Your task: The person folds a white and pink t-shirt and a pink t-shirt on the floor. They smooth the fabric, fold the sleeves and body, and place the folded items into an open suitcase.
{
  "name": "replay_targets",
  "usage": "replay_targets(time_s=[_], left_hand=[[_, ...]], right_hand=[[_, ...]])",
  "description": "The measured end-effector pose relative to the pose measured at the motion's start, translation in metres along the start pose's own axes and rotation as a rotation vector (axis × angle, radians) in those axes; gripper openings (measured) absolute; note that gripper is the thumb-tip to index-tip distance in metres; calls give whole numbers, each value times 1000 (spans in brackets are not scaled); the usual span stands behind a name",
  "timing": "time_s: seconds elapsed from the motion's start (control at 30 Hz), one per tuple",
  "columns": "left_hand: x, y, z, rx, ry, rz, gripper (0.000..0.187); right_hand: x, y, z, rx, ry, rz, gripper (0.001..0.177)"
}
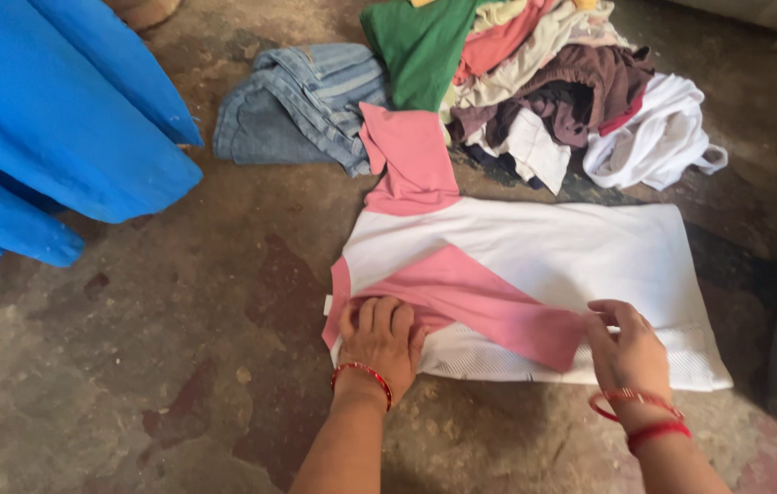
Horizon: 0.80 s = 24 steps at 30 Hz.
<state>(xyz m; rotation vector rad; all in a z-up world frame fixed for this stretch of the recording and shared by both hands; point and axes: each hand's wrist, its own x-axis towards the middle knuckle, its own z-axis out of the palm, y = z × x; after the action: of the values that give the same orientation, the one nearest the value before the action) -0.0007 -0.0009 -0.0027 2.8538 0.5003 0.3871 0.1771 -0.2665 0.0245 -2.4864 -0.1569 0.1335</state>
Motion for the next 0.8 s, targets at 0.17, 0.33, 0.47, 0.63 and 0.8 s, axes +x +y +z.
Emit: replay_targets(time_s=[0.17, 0.33, 0.47, 0.63, 0.8], left_hand=[[-5, 3, 9, 20, 36, 64, 34], [-1, 2, 4, 195, 266, 219, 45], [15, -3, -7, 223, 302, 253, 46], [22, -14, -28, 89, 47, 296, 43], [4, -2, -49, 54, -115, 398, 33]], right_hand=[[19, -11, 12, -282, -172, 328, 74], [17, -22, 24, -183, -195, 218, 60], [14, -38, 14, -19, -25, 64, 49], [4, -48, -4, 299, 62, -35, 47], [-16, -26, -18, 27, 58, 45, 50]])
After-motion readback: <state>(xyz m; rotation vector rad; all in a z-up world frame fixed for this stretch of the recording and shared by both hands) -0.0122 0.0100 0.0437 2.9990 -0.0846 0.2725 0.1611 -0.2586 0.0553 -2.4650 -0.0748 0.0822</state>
